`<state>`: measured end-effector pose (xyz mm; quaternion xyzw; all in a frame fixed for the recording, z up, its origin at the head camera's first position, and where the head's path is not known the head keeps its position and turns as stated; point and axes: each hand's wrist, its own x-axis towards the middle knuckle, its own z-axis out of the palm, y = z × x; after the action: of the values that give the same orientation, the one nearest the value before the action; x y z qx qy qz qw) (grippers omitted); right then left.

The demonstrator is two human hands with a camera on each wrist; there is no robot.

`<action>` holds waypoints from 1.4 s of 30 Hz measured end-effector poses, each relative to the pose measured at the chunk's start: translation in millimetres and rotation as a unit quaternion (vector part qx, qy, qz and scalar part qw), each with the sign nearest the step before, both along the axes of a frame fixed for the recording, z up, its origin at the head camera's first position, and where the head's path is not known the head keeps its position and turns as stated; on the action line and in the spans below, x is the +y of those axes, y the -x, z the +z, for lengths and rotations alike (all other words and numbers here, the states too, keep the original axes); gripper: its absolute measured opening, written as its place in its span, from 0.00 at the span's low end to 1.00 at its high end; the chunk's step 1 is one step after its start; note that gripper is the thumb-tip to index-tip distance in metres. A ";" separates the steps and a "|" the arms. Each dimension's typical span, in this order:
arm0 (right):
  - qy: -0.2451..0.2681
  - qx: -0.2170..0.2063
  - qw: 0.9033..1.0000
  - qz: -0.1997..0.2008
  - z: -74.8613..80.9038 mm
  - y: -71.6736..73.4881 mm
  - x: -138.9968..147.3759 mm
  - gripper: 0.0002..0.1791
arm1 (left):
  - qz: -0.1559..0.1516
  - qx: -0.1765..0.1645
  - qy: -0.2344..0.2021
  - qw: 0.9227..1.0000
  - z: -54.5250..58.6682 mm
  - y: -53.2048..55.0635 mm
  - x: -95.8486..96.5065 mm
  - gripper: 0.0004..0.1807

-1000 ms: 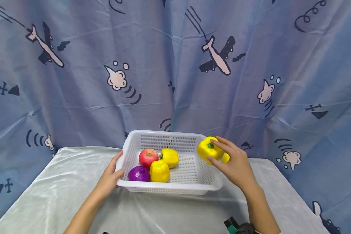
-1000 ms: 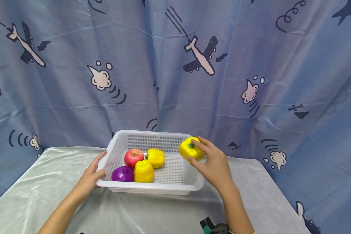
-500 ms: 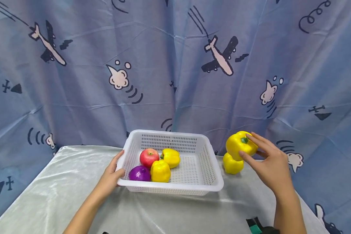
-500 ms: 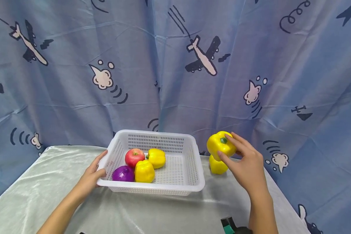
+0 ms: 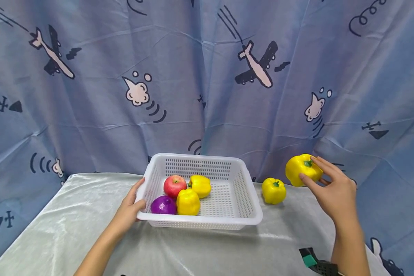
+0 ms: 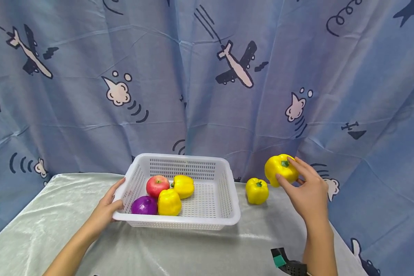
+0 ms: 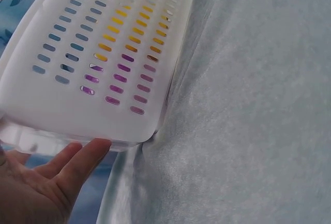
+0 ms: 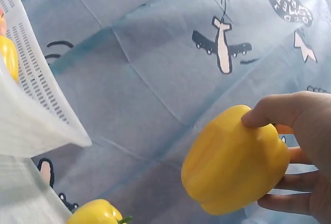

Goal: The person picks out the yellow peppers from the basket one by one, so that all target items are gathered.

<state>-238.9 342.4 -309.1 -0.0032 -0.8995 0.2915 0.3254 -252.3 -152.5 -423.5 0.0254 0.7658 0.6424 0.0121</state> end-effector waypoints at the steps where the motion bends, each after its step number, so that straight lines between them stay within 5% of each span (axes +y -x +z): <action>1: 0.000 -0.004 1.000 -0.005 -1.0 0.6 1.4 0.33 | 0.000 0.000 0.000 1.000 -0.1 0.0 0.0 0.48; 21: 0.038 -0.067 0.996 -0.054 -26.1 19.9 27.6 0.35 | 0.000 0.002 0.002 1.000 1.3 -1.0 -0.1 0.48; 42: 0.032 -0.087 0.995 -0.031 -78.6 46.2 50.7 0.35 | 0.003 0.001 0.001 1.000 0.4 0.2 0.0 0.48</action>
<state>-285.1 393.1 -387.7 -0.0669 -0.9143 0.3080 0.2543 -252.5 -152.5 -423.1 0.0237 0.7663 0.6420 0.0098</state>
